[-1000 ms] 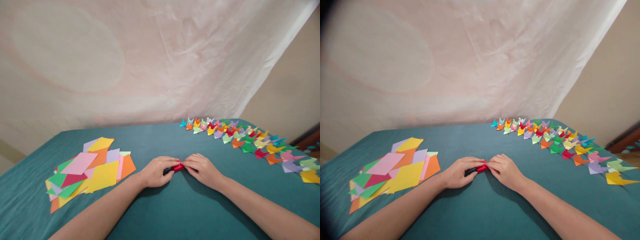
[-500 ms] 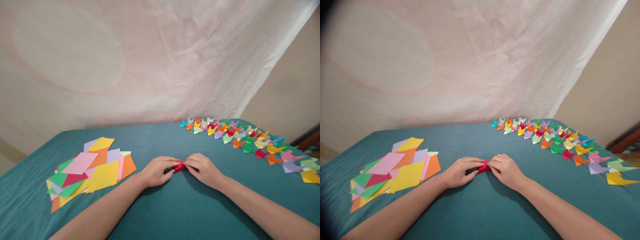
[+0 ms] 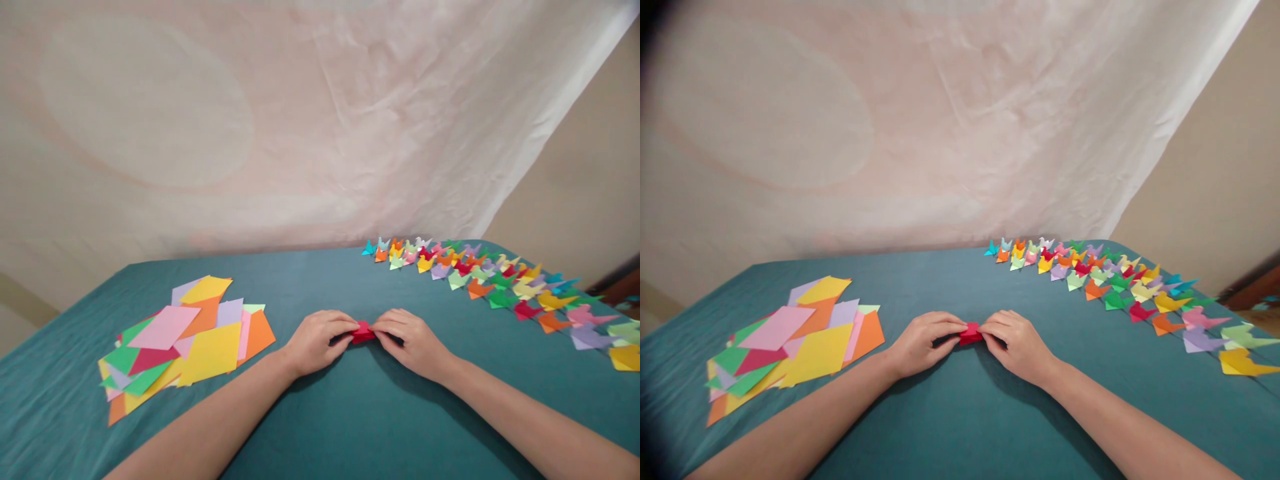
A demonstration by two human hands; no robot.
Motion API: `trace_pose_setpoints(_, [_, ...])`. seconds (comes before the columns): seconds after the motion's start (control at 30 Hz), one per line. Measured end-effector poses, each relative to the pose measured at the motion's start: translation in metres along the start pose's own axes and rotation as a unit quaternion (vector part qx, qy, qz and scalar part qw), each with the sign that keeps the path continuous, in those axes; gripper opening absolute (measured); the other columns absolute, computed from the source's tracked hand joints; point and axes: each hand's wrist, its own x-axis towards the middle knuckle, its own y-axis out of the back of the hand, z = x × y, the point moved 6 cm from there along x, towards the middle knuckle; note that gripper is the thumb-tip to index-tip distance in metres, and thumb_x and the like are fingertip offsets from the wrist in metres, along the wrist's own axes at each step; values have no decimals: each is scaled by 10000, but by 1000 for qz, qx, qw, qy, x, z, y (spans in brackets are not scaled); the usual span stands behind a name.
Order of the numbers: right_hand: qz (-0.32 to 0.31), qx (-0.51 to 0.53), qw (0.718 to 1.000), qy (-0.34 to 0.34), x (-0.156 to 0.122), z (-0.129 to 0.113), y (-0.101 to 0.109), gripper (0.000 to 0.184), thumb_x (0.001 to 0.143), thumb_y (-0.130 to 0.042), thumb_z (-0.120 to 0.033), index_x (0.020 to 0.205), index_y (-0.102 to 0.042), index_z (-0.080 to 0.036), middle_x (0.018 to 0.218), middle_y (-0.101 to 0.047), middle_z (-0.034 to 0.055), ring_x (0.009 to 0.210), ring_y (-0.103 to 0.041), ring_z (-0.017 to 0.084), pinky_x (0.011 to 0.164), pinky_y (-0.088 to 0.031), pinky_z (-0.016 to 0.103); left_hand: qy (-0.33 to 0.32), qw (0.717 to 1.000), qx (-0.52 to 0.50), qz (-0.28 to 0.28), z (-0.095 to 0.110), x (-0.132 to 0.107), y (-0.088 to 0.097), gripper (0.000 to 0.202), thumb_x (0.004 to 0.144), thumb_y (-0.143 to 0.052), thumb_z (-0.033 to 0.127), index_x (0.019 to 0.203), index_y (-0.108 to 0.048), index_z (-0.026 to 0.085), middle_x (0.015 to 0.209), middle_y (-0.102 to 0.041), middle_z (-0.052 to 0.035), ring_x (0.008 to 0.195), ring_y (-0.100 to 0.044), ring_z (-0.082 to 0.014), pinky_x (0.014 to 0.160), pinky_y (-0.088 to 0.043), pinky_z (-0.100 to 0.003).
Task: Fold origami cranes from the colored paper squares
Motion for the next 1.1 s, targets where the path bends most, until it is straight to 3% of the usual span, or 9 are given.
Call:
trace_pose_setpoints(0.27, [11,47,999,-16,0,0,2,190,867,-472,-159,931,-644,-208,844,-660,48,771,-595,161,730,-465,311,-2,999,25,31,-3,-1,1,198,896,-466,230,989,-639,214,974,-653,-23,896,-582,-137,814,-420,-269])
trace_pose_setpoints(0.57, [12,54,998,1,1,0,0,182,866,-493,-164,955,-639,-224,843,-647,42,769,-577,161,709,-456,309,-10,999,31,26,0,1,2,188,894,-450,200,962,-626,200,959,-654,-31,892,-585,-144,793,-415,-269])
trace_pose_setpoints(0.93, [-6,-86,994,75,1,-17,2,155,850,-482,-130,852,-627,-185,828,-623,54,780,-538,169,731,-386,336,-40,996,84,-2,6,-1,-1,306,802,-431,41,1000,-603,199,1023,-634,-29,976,-544,-150,862,-375,-303])
trace_pose_setpoints(1.1, [-28,-127,987,92,-1,-21,-3,148,842,-474,-133,821,-614,-178,803,-613,57,770,-521,176,736,-366,345,-59,990,127,-33,14,0,-5,243,837,-443,104,976,-619,200,991,-639,-28,962,-539,-157,887,-357,-327])
